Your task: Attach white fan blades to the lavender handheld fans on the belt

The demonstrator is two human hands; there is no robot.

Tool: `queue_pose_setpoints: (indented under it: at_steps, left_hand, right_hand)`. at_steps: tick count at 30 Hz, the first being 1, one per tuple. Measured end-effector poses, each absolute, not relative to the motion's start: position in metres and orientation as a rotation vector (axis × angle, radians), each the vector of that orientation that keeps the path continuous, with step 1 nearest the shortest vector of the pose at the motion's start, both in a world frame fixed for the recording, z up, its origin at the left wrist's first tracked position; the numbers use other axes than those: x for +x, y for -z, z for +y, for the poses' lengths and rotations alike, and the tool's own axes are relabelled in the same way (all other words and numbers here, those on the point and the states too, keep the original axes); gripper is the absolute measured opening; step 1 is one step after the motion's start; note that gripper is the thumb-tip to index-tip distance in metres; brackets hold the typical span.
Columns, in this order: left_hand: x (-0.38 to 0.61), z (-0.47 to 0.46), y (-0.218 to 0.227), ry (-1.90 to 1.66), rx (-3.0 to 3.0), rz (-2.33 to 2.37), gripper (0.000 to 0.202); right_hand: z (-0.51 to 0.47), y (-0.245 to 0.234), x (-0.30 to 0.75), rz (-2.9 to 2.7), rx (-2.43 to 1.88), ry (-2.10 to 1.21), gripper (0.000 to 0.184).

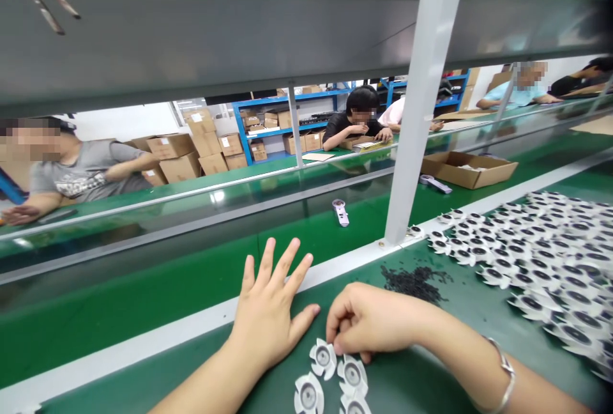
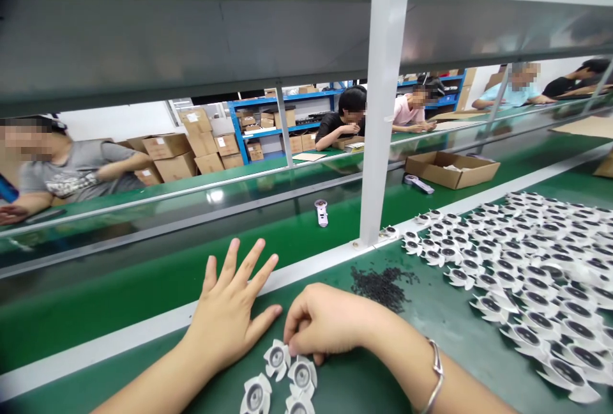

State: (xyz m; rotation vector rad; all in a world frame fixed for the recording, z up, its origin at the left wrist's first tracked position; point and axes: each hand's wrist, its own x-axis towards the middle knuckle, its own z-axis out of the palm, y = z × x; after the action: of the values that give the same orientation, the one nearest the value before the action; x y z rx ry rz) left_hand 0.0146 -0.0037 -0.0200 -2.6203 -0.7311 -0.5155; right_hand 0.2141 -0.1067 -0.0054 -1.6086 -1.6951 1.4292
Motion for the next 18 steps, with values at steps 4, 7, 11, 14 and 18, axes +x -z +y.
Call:
queue_pose_setpoints:
  at_steps: [4, 7, 11, 14, 18]
  left_hand:
    - [0.0148, -0.0017, 0.0177, 0.561, -2.62, -0.803, 0.072]
    - [0.0143, -0.0017, 0.0163, 0.592, -2.626, -0.824, 0.074]
    - [0.0146, -0.0023, 0.0166, 0.663, -2.635, -0.839, 0.074]
    - [0.0151, -0.0021, 0.0175, 0.753, -2.657, -0.851, 0.075]
    - [0.0149, -0.0028, 0.0174, 0.776, -2.658, -0.854, 0.073]
  right_hand:
    - [-0.1064, 0.0079, 0.2153, -1.667, -1.601, -1.452, 0.021]
    - [-0.105, 0.0095, 0.2161, -1.642, -1.574, -1.49, 0.02]
    - [-0.1037, 0.0102, 0.2151, -1.606, -1.566, -1.516, 0.022]
    - [-0.1037, 0.0098, 0.2127, -1.594, -1.585, -1.507, 0.022]
    - [-0.1037, 0.0081, 0.2098, -1.62, -1.599, -1.464, 0.02]
